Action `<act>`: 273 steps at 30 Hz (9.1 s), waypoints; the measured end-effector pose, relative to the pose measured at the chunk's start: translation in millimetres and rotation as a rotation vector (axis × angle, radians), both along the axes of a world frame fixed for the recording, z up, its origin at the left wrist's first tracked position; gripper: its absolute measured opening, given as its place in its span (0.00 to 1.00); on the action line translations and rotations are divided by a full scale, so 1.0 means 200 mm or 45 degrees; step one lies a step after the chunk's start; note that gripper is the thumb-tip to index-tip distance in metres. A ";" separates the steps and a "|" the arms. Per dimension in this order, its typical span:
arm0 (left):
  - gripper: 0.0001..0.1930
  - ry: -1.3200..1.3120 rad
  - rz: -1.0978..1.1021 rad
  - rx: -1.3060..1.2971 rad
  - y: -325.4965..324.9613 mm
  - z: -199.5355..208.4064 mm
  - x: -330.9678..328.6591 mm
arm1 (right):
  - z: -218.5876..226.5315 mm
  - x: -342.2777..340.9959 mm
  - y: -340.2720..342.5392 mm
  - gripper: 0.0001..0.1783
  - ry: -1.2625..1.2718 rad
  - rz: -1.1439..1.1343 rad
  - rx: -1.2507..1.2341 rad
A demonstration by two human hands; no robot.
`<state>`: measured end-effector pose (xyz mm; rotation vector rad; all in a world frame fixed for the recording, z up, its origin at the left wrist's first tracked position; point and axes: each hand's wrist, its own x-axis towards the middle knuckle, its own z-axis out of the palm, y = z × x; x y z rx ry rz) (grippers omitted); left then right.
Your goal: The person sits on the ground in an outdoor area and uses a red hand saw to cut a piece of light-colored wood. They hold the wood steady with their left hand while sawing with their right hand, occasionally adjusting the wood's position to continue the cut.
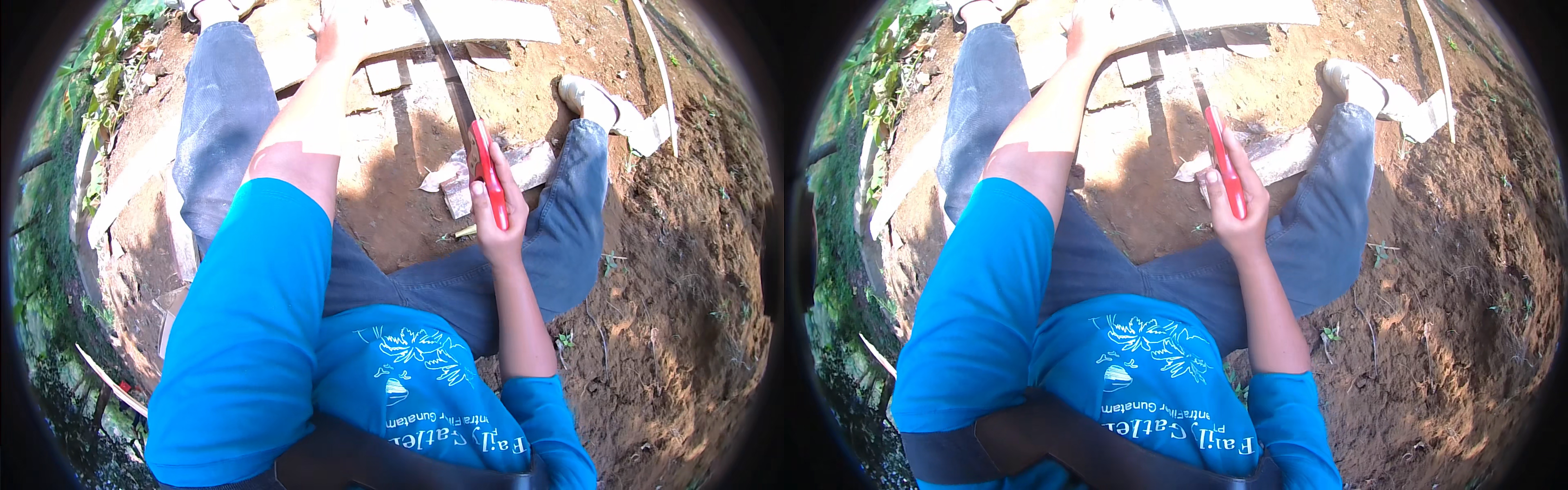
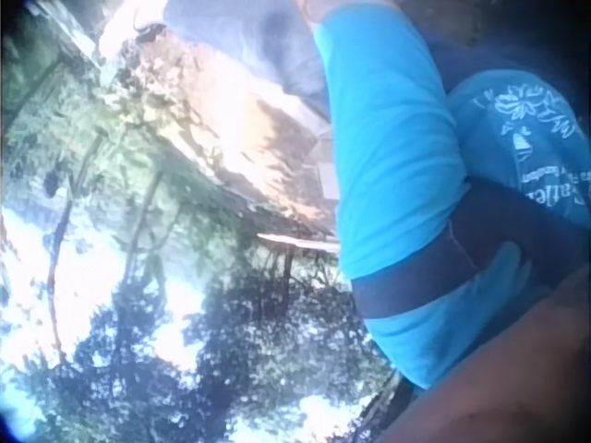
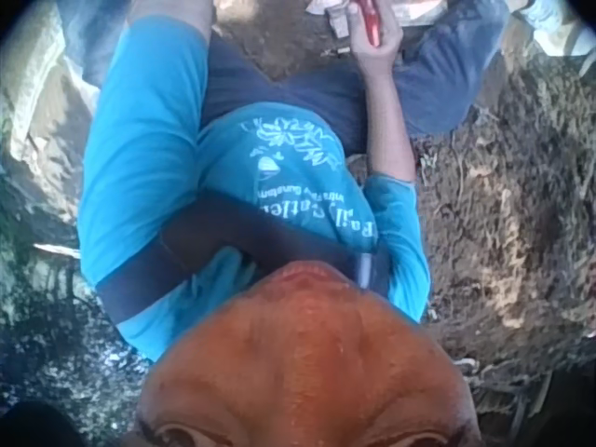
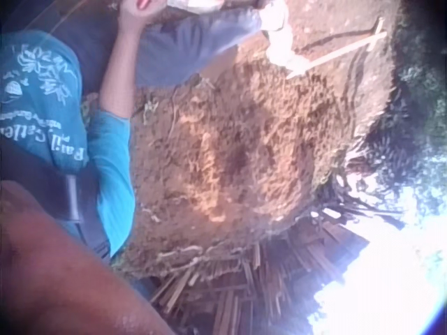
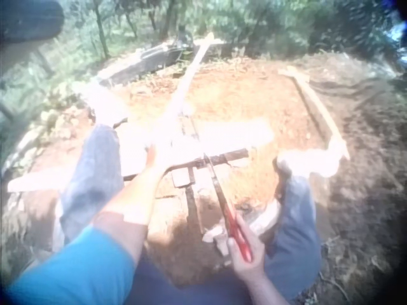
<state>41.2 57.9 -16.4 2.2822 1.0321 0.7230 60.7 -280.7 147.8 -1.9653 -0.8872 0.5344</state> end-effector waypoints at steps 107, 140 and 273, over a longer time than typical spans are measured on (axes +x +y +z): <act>0.25 0.042 -0.024 -0.150 -0.03 0.05 0.05 | -0.08 0.21 0.48 0.25 -0.131 0.096 0.266; 0.27 0.280 0.201 0.484 -0.22 -0.08 -0.03 | -0.02 0.10 0.50 0.26 -0.025 0.052 0.185; 0.34 0.454 -0.135 -0.055 -0.15 -0.08 -0.04 | 0.02 0.02 0.16 0.30 0.120 -0.072 -0.012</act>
